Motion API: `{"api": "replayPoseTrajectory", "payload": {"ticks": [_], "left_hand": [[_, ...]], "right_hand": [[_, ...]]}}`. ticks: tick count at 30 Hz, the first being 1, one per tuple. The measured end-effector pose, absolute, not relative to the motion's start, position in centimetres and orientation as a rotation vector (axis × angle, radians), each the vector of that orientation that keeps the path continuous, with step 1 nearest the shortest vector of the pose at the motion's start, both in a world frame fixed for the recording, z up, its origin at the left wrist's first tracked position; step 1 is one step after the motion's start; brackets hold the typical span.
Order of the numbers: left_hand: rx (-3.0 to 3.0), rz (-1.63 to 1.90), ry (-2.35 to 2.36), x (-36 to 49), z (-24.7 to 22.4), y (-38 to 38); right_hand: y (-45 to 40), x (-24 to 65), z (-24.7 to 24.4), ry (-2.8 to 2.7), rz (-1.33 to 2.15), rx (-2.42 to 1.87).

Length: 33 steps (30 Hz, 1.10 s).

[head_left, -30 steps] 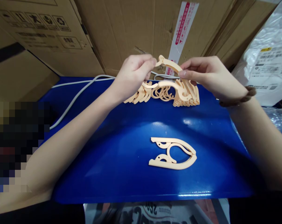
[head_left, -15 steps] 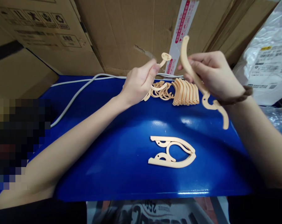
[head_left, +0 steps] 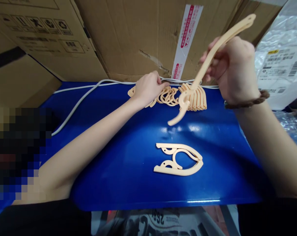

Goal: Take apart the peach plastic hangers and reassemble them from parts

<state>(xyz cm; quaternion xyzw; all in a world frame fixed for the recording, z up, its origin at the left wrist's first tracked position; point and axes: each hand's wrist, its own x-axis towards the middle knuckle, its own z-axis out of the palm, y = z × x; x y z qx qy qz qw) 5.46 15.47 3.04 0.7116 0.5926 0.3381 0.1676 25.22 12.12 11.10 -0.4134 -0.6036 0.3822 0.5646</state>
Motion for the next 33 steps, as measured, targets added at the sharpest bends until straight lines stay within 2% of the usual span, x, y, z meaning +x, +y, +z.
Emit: {"api": "replayPoseTrajectory", "payload": {"ticks": [4, 6, 11, 19, 23, 27, 28, 30, 33], "left_hand": [[1.583, 0.838, 1.054, 5.2, 5.0, 13.7], [1.416, 0.834, 0.915, 4.8, 6.1, 12.8], [1.294, 0.993, 0.955, 4.1, 7.8, 11.9], [1.295, 0.828, 1.000, 5.5, 8.0, 10.8], [1.522, 0.997, 1.108, 6.6, 7.7, 10.0], [1.927, 1.202, 1.299, 5.4, 8.6, 10.5], [1.901, 1.179, 1.342, 4.5, 9.0, 11.0], [1.719, 1.144, 1.463, 2.1, 9.6, 12.2], [1.557, 1.028, 1.490, -2.0, 9.2, 14.0]], "right_hand": [[12.7, 25.9, 10.7, -1.409, 0.690, -0.945], [13.1, 26.4, 10.4, -1.492, 0.537, -1.007], [13.0, 27.0, 9.9, -1.962, -0.066, -1.287], [11.1, 24.4, 8.1, -2.351, -0.556, -1.524], [10.9, 23.5, 8.1, -2.282, -0.340, -1.535], [12.0, 24.4, 9.0, -2.114, 0.378, -1.397], [12.5, 24.9, 9.2, -2.000, 0.462, -1.384], [13.5, 26.1, 9.5, -1.886, 0.430, -1.404], [14.2, 28.0, 9.8, -1.915, 0.187, -1.423]]}}
